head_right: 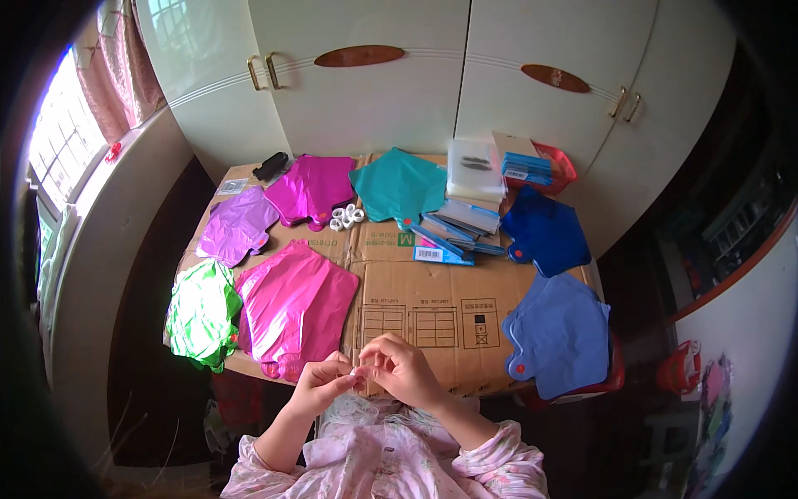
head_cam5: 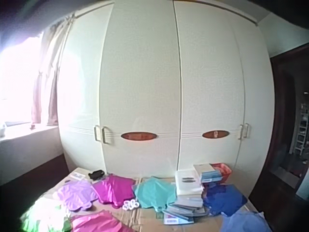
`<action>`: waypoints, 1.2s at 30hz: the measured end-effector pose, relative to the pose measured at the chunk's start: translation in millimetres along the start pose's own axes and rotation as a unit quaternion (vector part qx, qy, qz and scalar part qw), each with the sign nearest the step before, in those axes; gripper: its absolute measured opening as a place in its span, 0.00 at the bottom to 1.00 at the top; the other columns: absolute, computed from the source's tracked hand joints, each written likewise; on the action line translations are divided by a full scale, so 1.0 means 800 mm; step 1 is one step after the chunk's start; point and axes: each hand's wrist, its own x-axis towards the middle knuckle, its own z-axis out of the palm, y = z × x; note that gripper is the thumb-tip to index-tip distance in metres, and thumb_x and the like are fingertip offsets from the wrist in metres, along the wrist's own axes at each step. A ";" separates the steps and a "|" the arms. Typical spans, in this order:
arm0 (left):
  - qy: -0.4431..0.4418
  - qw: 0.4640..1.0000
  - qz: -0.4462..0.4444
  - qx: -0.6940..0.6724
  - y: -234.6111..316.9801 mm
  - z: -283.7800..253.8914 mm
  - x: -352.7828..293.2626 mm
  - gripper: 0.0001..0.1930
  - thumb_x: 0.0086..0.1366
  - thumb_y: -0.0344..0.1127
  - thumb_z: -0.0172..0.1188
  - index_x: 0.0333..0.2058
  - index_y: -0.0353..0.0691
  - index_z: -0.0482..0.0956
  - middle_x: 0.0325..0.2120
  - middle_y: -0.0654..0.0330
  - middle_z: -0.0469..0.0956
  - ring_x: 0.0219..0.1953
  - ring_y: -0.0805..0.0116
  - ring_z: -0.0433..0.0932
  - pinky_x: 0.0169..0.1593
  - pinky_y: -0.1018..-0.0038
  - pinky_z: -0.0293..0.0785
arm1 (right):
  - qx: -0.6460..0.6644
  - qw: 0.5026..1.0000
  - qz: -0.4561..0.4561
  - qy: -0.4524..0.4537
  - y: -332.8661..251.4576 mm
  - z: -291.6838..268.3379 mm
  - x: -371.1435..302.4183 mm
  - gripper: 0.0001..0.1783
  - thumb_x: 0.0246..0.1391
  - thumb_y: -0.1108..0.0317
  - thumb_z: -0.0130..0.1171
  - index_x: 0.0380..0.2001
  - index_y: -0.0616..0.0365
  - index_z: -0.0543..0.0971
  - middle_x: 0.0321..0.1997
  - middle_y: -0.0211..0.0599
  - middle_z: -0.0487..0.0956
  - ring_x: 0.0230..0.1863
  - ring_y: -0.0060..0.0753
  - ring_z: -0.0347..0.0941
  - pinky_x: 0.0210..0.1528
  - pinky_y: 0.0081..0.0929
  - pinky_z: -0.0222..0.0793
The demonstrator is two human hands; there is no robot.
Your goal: The person is threading small white plastic rings onto a white cord at a workbench.
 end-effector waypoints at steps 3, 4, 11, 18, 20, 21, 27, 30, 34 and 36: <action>0.007 0.996 -0.041 -0.076 0.000 0.002 0.000 0.07 0.60 0.28 0.55 0.32 0.29 0.77 0.27 0.59 0.75 0.31 0.71 0.74 0.38 0.76 0.71 | -0.138 0.969 -0.196 0.054 0.013 0.007 -0.005 0.08 0.42 0.76 0.63 0.29 0.56 0.78 0.28 0.31 0.76 0.30 0.29 0.72 0.34 0.23 0.68; 0.010 0.993 -0.054 -0.102 0.001 0.004 0.000 0.07 0.60 0.28 0.55 0.32 0.28 0.77 0.27 0.58 0.75 0.32 0.71 0.74 0.38 0.75 0.71 | -0.162 0.960 -0.222 0.052 0.016 0.007 -0.006 0.08 0.42 0.77 0.62 0.29 0.56 0.79 0.29 0.31 0.76 0.32 0.30 0.72 0.36 0.24 0.68; -0.027 0.982 -0.044 -0.181 0.000 0.001 0.002 0.07 0.63 0.28 0.52 0.34 0.29 0.75 0.30 0.60 0.76 0.34 0.75 0.74 0.40 0.79 0.70 | -0.173 0.965 -0.199 0.004 0.019 0.007 -0.015 0.13 0.43 0.80 0.57 0.35 0.58 0.79 0.34 0.35 0.78 0.35 0.35 0.75 0.37 0.27 0.71; -0.020 0.983 -0.014 -0.180 -0.009 -0.004 0.002 0.07 0.63 0.27 0.51 0.36 0.28 0.74 0.33 0.57 0.77 0.36 0.74 0.75 0.42 0.78 0.70 | 0.069 0.997 -0.036 -0.026 0.006 0.012 -0.026 0.12 0.52 0.76 0.54 0.41 0.65 0.76 0.35 0.37 0.77 0.34 0.23 0.75 0.35 0.18 0.71; -0.038 0.984 -0.008 -0.176 -0.008 -0.007 0.002 0.07 0.63 0.27 0.51 0.37 0.28 0.73 0.33 0.57 0.77 0.37 0.74 0.75 0.42 0.78 0.70 | 0.117 0.992 -0.014 -0.042 0.020 0.014 -0.028 0.12 0.52 0.77 0.54 0.42 0.64 0.76 0.36 0.37 0.77 0.34 0.22 0.75 0.35 0.17 0.72; -0.052 0.982 -0.014 -0.180 -0.003 -0.007 0.000 0.08 0.63 0.27 0.51 0.37 0.28 0.73 0.33 0.57 0.76 0.37 0.73 0.75 0.43 0.78 0.70 | 0.141 0.989 -0.003 -0.050 0.027 0.015 -0.027 0.12 0.52 0.77 0.54 0.42 0.64 0.76 0.36 0.37 0.77 0.34 0.21 0.75 0.35 0.17 0.72; -0.093 0.965 -0.028 -0.242 0.007 -0.006 -0.002 0.06 0.61 0.24 0.52 0.37 0.31 0.66 0.33 0.57 0.75 0.38 0.71 0.76 0.43 0.76 0.72 | 0.282 0.957 0.029 -0.068 0.032 0.015 -0.023 0.08 0.50 0.84 0.53 0.34 0.66 0.77 0.30 0.36 0.77 0.31 0.21 0.74 0.33 0.17 0.71; -0.093 0.963 -0.010 -0.252 0.003 -0.004 -0.001 0.09 0.60 0.21 0.52 0.35 0.35 0.61 0.32 0.57 0.75 0.37 0.70 0.77 0.41 0.75 0.74 | 0.266 0.960 0.047 -0.074 0.035 0.019 -0.023 0.04 0.50 0.84 0.53 0.29 0.67 0.76 0.28 0.35 0.77 0.31 0.21 0.74 0.32 0.16 0.71; -0.071 0.970 0.003 -0.234 0.001 -0.009 -0.002 0.11 0.59 0.21 0.54 0.35 0.37 0.61 0.30 0.58 0.74 0.36 0.70 0.77 0.38 0.77 0.74 | 0.271 0.954 0.085 -0.098 0.035 0.020 -0.015 0.03 0.50 0.81 0.55 0.30 0.65 0.76 0.30 0.33 0.77 0.32 0.20 0.74 0.35 0.16 0.71; -0.014 0.976 -0.006 -0.217 0.008 -0.015 -0.001 0.12 0.57 0.21 0.56 0.34 0.38 0.61 0.30 0.60 0.73 0.36 0.71 0.76 0.38 0.78 0.73 | 0.275 0.949 0.110 -0.106 0.030 0.016 -0.006 0.03 0.50 0.79 0.57 0.30 0.63 0.75 0.31 0.32 0.77 0.33 0.19 0.73 0.37 0.16 0.70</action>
